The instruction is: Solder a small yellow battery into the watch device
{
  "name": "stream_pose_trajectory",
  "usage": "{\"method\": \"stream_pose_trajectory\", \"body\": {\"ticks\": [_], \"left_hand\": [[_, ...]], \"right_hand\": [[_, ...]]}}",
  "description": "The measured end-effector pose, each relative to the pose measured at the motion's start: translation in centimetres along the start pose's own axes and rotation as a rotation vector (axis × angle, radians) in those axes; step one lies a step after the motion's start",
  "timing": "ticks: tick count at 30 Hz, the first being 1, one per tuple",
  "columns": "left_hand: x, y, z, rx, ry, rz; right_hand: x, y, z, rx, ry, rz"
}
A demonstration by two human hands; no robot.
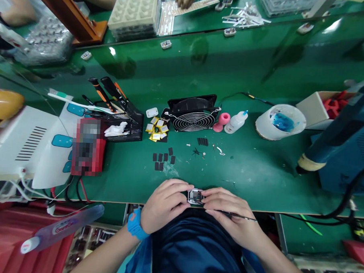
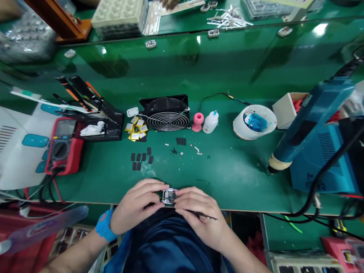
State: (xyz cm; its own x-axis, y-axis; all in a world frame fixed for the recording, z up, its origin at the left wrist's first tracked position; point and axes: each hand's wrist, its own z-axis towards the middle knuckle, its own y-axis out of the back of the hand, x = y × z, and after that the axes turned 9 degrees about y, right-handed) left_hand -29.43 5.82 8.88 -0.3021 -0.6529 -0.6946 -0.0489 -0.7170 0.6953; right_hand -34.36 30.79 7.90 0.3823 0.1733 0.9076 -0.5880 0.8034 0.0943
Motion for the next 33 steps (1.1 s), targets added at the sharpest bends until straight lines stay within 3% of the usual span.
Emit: {"method": "stream_pose_trajectory", "body": {"ticks": [17, 26, 33], "left_hand": [[-0.1, -0.5, 0.1, -0.027, -0.018, 0.019], [-0.3, -0.4, 0.4, -0.029, -0.030, 0.051], [-0.9, -1.1, 0.8, -0.031, -0.007, 0.006]], "right_hand": [[-0.2, -0.2, 0.7, 0.083, 0.049, -0.056], [0.4, 0.9, 0.7, -0.027, -0.052, 0.051], [0.7, 1.8, -0.2, -0.049, -0.106, -0.001]]}}
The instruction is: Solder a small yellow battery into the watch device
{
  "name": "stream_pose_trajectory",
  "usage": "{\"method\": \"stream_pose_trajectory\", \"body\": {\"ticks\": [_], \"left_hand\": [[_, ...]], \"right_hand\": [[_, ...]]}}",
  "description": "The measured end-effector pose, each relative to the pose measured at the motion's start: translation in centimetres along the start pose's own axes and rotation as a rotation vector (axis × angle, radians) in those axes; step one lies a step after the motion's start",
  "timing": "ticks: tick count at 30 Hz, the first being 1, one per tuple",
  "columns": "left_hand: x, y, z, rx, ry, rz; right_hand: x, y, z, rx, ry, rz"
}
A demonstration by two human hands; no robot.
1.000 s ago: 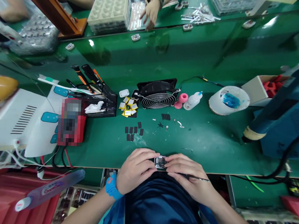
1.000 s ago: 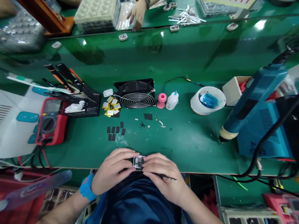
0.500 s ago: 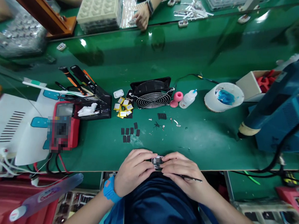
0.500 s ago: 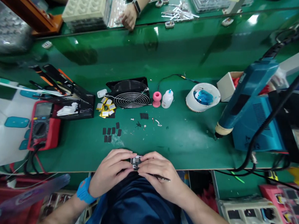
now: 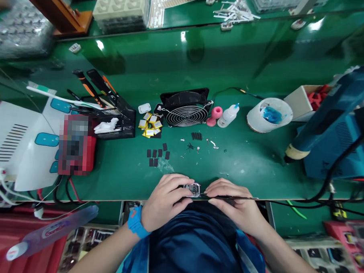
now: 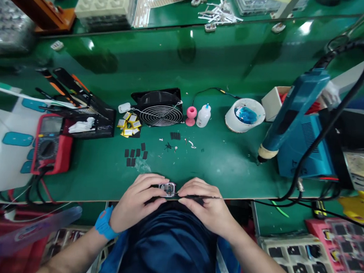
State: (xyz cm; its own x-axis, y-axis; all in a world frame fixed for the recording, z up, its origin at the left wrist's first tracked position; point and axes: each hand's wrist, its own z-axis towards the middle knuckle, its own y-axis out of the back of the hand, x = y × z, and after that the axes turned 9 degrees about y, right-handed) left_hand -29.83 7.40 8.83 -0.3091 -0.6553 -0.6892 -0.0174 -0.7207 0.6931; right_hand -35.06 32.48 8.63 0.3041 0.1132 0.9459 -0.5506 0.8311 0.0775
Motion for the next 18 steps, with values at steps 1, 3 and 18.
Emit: {"method": "stream_pose_trajectory", "body": {"ticks": [1, 3, 18], "left_hand": [[-0.03, -0.20, -0.01, -0.010, -0.005, -0.001], [-0.07, -0.54, -0.06, -0.032, -0.018, 0.003], [-0.05, -0.76, -0.13, -0.049, -0.038, 0.033]], "right_hand": [[0.01, -0.05, -0.10, 0.002, 0.006, -0.014], [0.03, -0.22, -0.27, 0.011, 0.024, -0.042], [0.14, -0.74, -0.38, -0.006, 0.071, -0.124]]}}
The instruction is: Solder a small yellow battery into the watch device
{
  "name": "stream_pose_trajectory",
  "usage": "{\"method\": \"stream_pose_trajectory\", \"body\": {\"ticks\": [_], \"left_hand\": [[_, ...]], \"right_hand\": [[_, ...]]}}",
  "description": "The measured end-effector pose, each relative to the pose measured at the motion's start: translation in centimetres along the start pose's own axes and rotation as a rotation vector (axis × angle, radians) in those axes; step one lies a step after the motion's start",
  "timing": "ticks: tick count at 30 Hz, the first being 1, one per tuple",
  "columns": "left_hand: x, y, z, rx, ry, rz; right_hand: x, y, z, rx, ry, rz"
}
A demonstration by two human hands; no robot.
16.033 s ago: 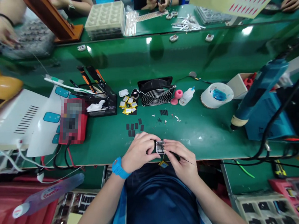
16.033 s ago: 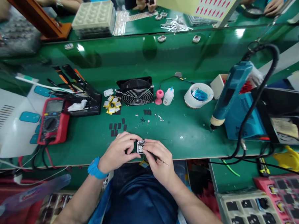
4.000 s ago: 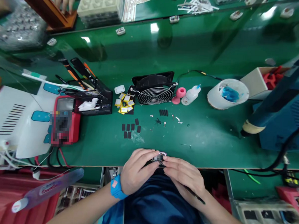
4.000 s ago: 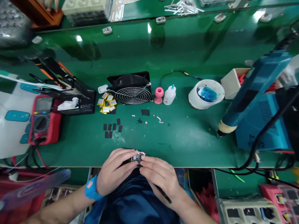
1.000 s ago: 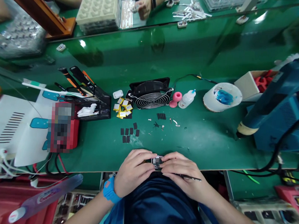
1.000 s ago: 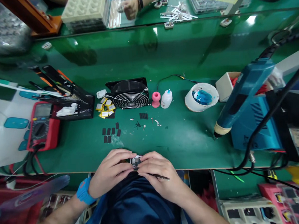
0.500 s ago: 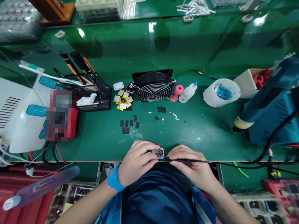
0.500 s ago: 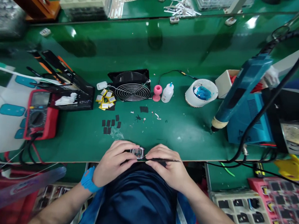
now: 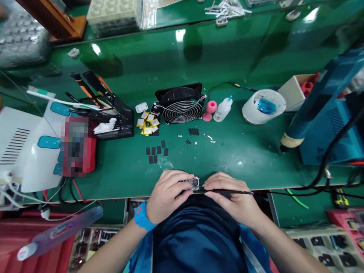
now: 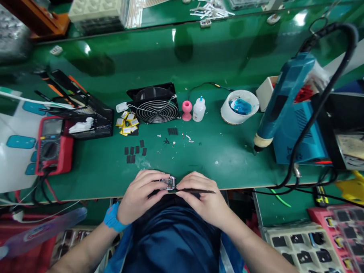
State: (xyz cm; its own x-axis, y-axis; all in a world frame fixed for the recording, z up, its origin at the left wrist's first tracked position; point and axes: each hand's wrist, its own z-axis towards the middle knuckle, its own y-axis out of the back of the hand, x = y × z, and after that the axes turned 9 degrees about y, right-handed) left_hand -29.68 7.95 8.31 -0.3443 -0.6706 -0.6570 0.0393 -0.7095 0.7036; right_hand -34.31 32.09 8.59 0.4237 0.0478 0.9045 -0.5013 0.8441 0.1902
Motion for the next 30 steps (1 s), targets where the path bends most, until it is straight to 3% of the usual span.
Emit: {"method": "stream_pose_trajectory", "body": {"ticks": [19, 30], "left_hand": [[0.0, 0.2, 0.1, 0.055, 0.039, 0.024], [0.1, 0.2, 0.0, 0.038, 0.006, 0.031]], "right_hand": [[0.0, -0.1, 0.2, 0.019, 0.021, 0.038], [0.0, 1.6, 2.0, 0.239, 0.004, 0.118]]}}
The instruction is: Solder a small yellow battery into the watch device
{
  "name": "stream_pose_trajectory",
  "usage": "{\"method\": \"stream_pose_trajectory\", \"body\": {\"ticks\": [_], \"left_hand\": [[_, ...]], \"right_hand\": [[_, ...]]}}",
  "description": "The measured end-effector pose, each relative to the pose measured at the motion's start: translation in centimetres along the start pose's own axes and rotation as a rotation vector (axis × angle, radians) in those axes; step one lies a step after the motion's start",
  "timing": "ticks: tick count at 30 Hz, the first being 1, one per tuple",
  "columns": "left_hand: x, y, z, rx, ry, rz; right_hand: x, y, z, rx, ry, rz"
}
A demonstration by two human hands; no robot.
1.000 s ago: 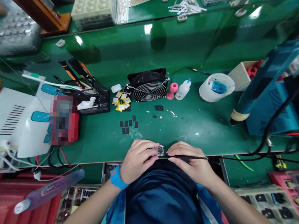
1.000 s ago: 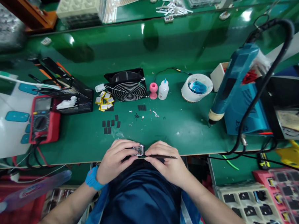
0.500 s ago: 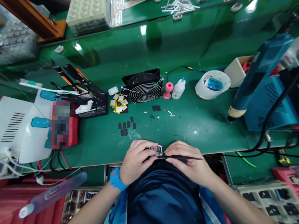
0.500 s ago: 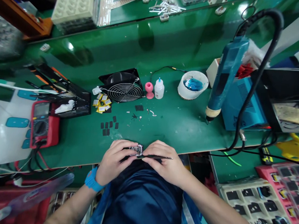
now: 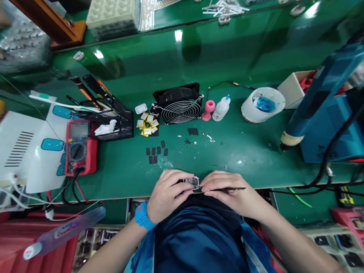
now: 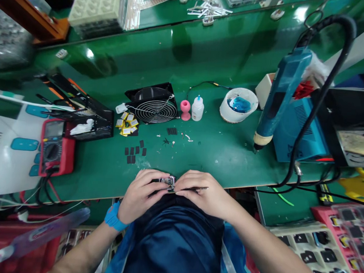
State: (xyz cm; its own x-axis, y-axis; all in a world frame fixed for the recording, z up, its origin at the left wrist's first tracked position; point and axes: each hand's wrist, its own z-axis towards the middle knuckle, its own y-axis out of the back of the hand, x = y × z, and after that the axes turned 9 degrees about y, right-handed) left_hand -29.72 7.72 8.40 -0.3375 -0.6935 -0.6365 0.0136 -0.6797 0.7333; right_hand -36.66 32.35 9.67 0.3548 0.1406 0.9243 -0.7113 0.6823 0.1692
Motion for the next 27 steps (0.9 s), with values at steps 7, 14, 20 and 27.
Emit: {"method": "stream_pose_trajectory", "body": {"ticks": [7, 14, 20, 27], "left_hand": [[0.1, -0.1, -0.2, -0.045, -0.083, 0.052], [-0.3, 0.2, 0.2, -0.030, -0.121, 0.098], [-0.2, 0.1, -0.1, -0.039, -0.122, 0.102], [-0.1, -0.1, -0.7, -0.059, -0.069, 0.066]], "right_hand": [[-0.1, -0.2, -0.8, -0.062, 0.004, 0.009], [-0.8, -1.1, -1.4, -0.121, 0.114, 0.003], [-0.8, -1.1, -1.4, -0.098, 0.096, -0.023], [-1.0, -1.4, -1.7, -0.118, 0.117, 0.012]]}}
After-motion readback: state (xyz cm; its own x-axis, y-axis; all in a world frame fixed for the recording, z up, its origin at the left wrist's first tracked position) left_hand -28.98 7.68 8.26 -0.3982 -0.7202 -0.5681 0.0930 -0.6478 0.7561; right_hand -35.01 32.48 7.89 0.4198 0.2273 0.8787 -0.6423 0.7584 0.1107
